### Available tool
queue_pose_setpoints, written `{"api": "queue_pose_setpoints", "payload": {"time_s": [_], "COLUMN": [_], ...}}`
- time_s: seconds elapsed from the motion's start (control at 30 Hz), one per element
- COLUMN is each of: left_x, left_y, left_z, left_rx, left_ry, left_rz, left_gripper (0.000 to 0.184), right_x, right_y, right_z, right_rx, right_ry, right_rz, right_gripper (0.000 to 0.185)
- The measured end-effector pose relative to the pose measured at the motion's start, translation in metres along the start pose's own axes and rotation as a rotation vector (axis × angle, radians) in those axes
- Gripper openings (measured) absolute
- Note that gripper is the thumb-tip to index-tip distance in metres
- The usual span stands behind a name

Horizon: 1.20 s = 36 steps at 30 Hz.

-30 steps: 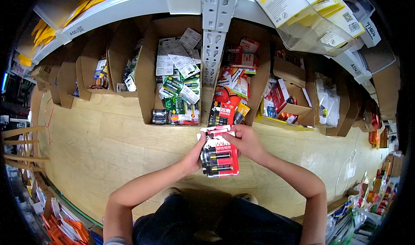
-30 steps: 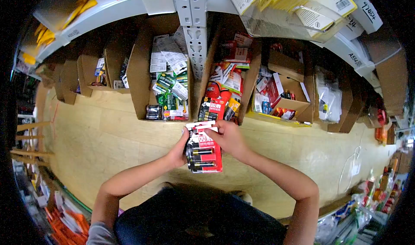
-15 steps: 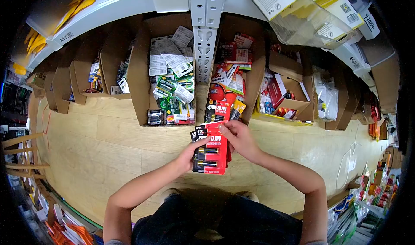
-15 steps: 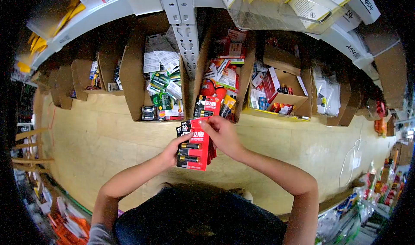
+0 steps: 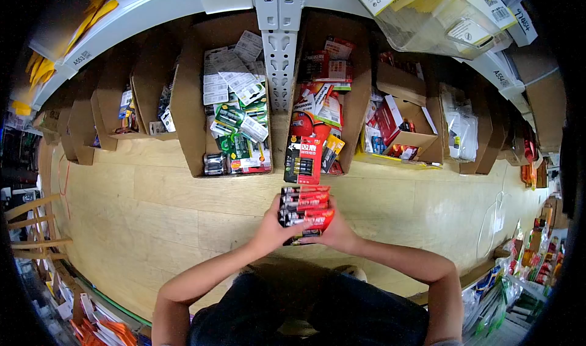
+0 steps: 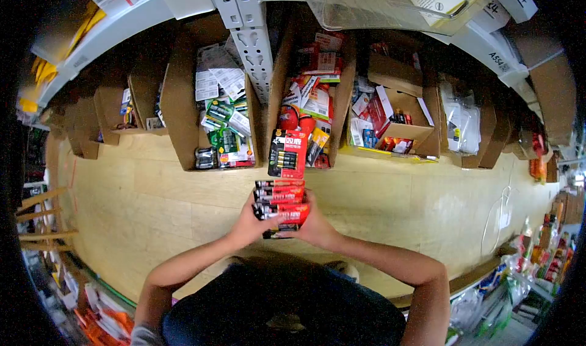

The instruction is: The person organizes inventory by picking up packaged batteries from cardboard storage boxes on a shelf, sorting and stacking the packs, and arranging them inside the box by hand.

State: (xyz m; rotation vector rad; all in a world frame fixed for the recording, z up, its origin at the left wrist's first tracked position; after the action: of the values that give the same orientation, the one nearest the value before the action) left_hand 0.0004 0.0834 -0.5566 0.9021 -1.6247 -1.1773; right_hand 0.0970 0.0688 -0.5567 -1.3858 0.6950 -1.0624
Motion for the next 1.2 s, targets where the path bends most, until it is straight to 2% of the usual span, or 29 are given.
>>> {"api": "queue_pose_setpoints", "payload": {"time_s": [0.03,0.07,0.1,0.17,0.2,0.3,0.37,0.43,0.57,0.6,0.67,0.7,0.73,0.77,0.8,0.87,0.97,1.0,1.07,1.17,1.2], "left_x": [0.003,0.003,-0.001,-0.008,-0.011,-0.022,-0.028,-0.028,-0.022,-0.022,-0.020,-0.020,-0.023,-0.027,-0.028,-0.036,-0.038,-0.041,-0.052,-0.059,-0.061], "left_y": [0.003,-0.003,-0.011,-0.001,-0.002,-0.019,-0.028,-0.027,-0.071,-0.071,-0.065,-0.062,-0.058,-0.054,-0.052,-0.058,-0.061,-0.065,-0.085,-0.066,-0.071], "left_z": [-0.002,-0.006,-0.003,-0.008,-0.011,-0.011,-0.009,-0.007,-0.002,-0.005,-0.013,-0.016,-0.011,-0.005,-0.006,-0.003,-0.007,-0.006,-0.002,0.004,0.006], "left_rx": [-0.124,-0.056,-0.054,-0.654,-0.682,-0.713,-0.714,-0.732,-0.728,-0.725,-0.719,-0.719,-0.647,-0.575,-0.574,-0.515,-0.599,-0.598,-0.405,-0.432,-0.370], "left_ry": [-0.020,-0.055,-0.056,-0.127,-0.154,-0.128,-0.147,-0.096,-0.248,-0.250,-0.256,-0.257,-0.168,-0.080,-0.080,-0.061,-0.053,-0.055,-0.079,-0.009,0.001], "left_rz": [-0.036,-0.064,-0.061,-0.356,-0.387,-0.393,-0.402,-0.448,-0.282,-0.278,-0.360,-0.355,-0.318,-0.281,-0.279,-0.164,-0.210,-0.208,-0.048,-0.103,-0.087], "left_gripper": [0.050,0.054,0.054,0.057,0.054,0.047,0.043,0.042,0.053,0.053,0.065,0.065,0.067,0.070,0.070,0.074,0.072,0.072,0.073,0.066,0.070], "right_x": [0.002,0.005,0.006,0.006,0.004,-0.003,-0.010,-0.011,0.001,0.004,0.004,0.003,0.000,-0.003,-0.004,-0.011,-0.015,-0.019,-0.024,-0.029,-0.031], "right_y": [0.003,0.009,0.022,0.045,0.051,0.066,0.073,0.076,0.093,0.100,0.100,0.098,0.095,0.089,0.082,0.078,0.082,0.089,0.096,0.093,0.094], "right_z": [0.004,0.009,0.014,0.029,0.032,0.034,0.036,0.035,0.027,0.027,0.028,0.028,0.029,0.036,0.044,0.050,0.055,0.057,0.063,0.065,0.066], "right_rx": [-0.141,-0.282,-0.283,0.329,0.377,0.286,0.289,0.367,0.419,0.260,0.235,0.209,0.207,0.328,0.448,0.506,0.496,0.497,0.507,0.547,0.547], "right_ry": [0.051,0.102,0.104,0.116,0.138,0.203,0.223,0.256,0.114,0.097,0.091,0.090,0.090,0.181,0.273,0.270,0.276,0.242,0.212,0.223,0.225], "right_rz": [0.036,0.068,0.064,0.155,0.190,0.263,0.250,0.337,0.190,0.098,0.092,0.087,0.087,0.116,0.142,0.186,0.226,0.144,0.049,0.128,0.127], "right_gripper": [0.078,0.074,0.074,0.071,0.063,0.061,0.060,0.061,0.065,0.066,0.067,0.067,0.067,0.067,0.067,0.067,0.064,0.064,0.063,0.059,0.059]}}
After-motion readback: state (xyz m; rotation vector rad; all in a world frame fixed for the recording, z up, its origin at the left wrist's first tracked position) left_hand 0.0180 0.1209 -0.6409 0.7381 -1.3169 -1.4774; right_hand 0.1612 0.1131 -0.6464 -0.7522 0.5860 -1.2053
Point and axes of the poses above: each hand's wrist, its own x-axis away from the middle knuckle, its own z-axis out of the back of the hand, y = z × x, the point moved 9 cm from there along -x, towards the middle knuckle, and after that the axes turned 2 degrees about x, right-handed, at the moved point
